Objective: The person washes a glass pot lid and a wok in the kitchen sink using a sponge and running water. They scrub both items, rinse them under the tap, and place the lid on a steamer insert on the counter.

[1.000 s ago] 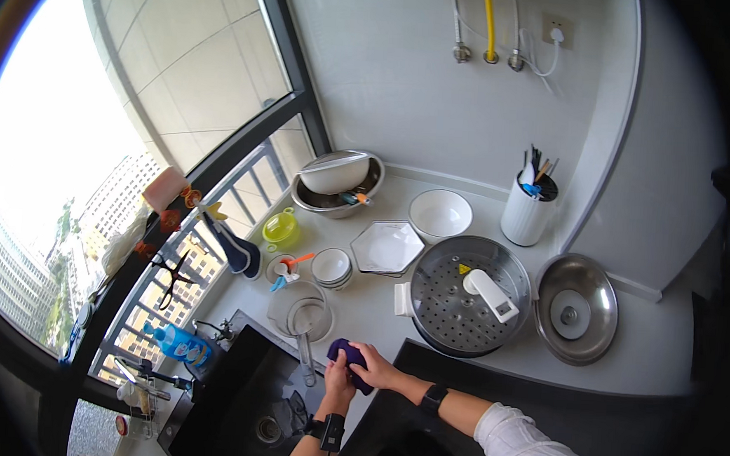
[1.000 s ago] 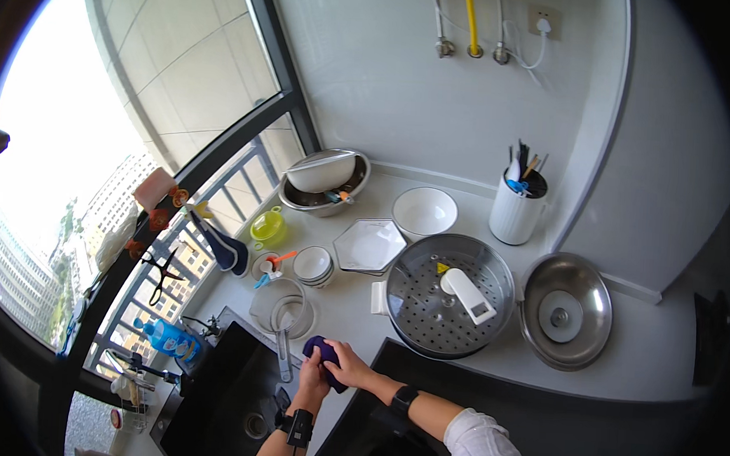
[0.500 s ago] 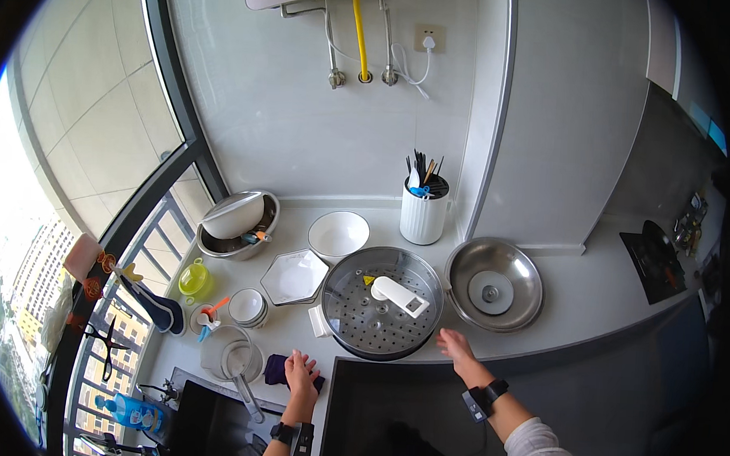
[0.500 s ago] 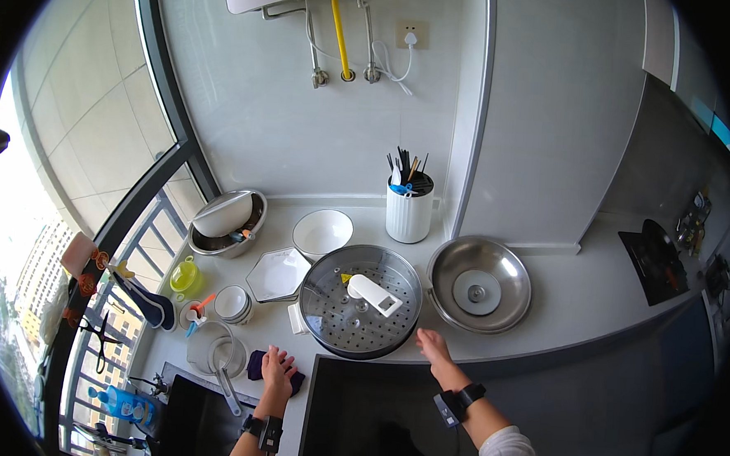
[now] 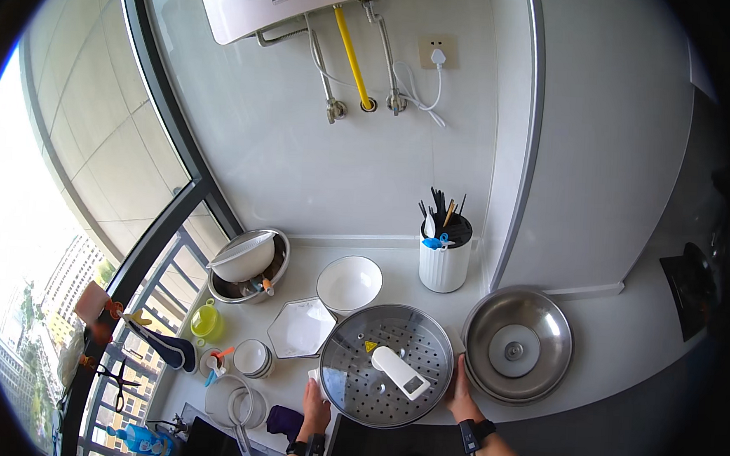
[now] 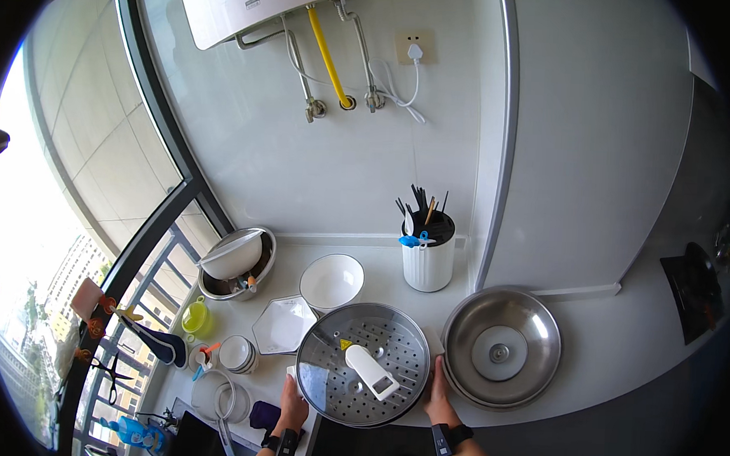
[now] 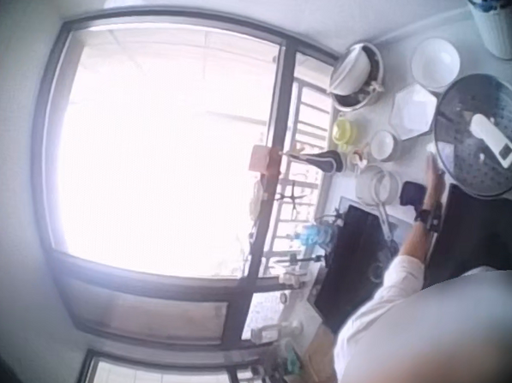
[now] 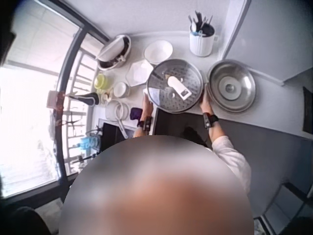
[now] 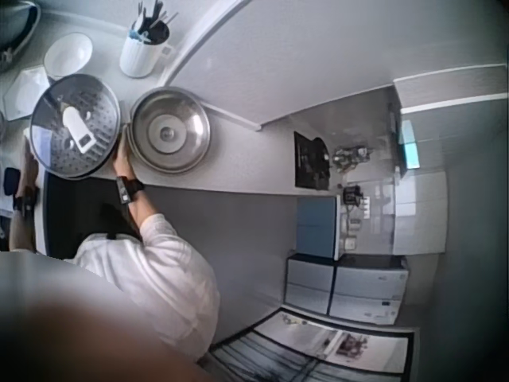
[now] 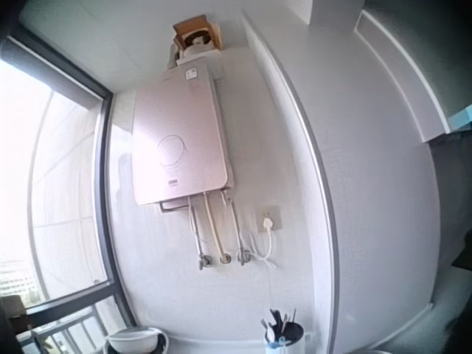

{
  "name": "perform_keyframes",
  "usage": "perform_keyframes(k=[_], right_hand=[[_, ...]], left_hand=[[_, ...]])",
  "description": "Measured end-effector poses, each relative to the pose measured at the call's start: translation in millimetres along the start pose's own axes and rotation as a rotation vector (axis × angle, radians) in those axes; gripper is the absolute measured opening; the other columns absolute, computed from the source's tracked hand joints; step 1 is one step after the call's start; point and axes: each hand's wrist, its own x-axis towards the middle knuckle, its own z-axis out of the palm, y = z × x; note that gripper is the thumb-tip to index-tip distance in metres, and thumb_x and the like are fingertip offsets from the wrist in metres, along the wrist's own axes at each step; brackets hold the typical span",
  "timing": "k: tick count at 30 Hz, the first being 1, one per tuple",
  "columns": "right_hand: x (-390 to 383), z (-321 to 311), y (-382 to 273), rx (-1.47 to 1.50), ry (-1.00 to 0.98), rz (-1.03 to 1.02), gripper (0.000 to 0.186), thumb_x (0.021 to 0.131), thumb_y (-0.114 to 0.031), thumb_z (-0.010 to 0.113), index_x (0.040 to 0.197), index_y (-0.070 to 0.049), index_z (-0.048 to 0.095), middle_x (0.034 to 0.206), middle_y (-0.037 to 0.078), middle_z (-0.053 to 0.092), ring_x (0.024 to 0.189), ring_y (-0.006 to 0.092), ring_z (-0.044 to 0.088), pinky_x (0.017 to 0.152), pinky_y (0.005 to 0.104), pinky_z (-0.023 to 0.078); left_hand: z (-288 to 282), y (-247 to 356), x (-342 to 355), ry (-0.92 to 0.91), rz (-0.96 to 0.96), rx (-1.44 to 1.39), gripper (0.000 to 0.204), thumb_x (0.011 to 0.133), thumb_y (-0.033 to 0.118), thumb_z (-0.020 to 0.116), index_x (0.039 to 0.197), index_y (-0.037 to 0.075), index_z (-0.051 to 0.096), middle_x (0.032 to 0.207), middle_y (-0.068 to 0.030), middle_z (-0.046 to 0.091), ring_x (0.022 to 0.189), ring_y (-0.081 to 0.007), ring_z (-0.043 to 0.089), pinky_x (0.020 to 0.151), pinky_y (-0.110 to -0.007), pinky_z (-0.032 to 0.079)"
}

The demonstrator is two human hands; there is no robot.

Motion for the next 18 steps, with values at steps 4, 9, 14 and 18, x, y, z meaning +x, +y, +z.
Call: perform_keyframes(k=[4,9,14,18], right_hand=[[2,3,4,-0.035,0.068,-0.097,0.066,0.082,-0.056,0.056,0.129,-0.011,0.044,0.12,0.006,0.053,0.107,0.02,0.052,0.092,0.0366,0.042],[-8,13,16,-0.074,0.222,-0.246,0.04,0.084,-0.047,0.059,0.107,-0.014,0.051,0.094,-0.001,0.054,0.088,0.0138,0.054,0.075,0.0313,0.046],[-48,36,18,-0.117,0.298,-0.046,0.042,0.077,-0.057,0.061,0.091,-0.018,0.053,0.069,-0.004,0.04,0.063,0.0088,0.04,0.058,0.0248,0.033],[-99,52,8,-0.196,0.349,0.035,0.06,0.073,-0.07,0.055,0.094,-0.014,0.054,0.072,-0.001,0.047,0.066,0.0094,0.043,0.061,0.0255,0.033]], left_hand=[[3,3,-7,0.03,0.029,-0.078,0.035,0.096,0.035,0.041,0.113,0.006,0.052,0.103,-0.005,0.059,0.093,-0.0184,0.059,0.081,-0.033,0.048],[-1,19,-19,0.062,0.171,0.25,0.034,0.098,0.028,0.034,0.105,0.002,0.054,0.098,-0.0094,0.059,0.086,-0.019,0.058,0.074,-0.029,0.047],[-10,47,-39,-0.048,0.09,-0.052,0.044,0.097,0.035,0.031,0.108,-0.001,0.054,0.101,-0.0096,0.06,0.09,-0.0194,0.058,0.08,-0.033,0.047],[10,74,-62,-0.108,0.05,0.075,0.043,0.095,0.034,0.035,0.121,0.002,0.048,0.113,-0.0125,0.058,0.101,-0.0265,0.057,0.089,-0.037,0.045]])
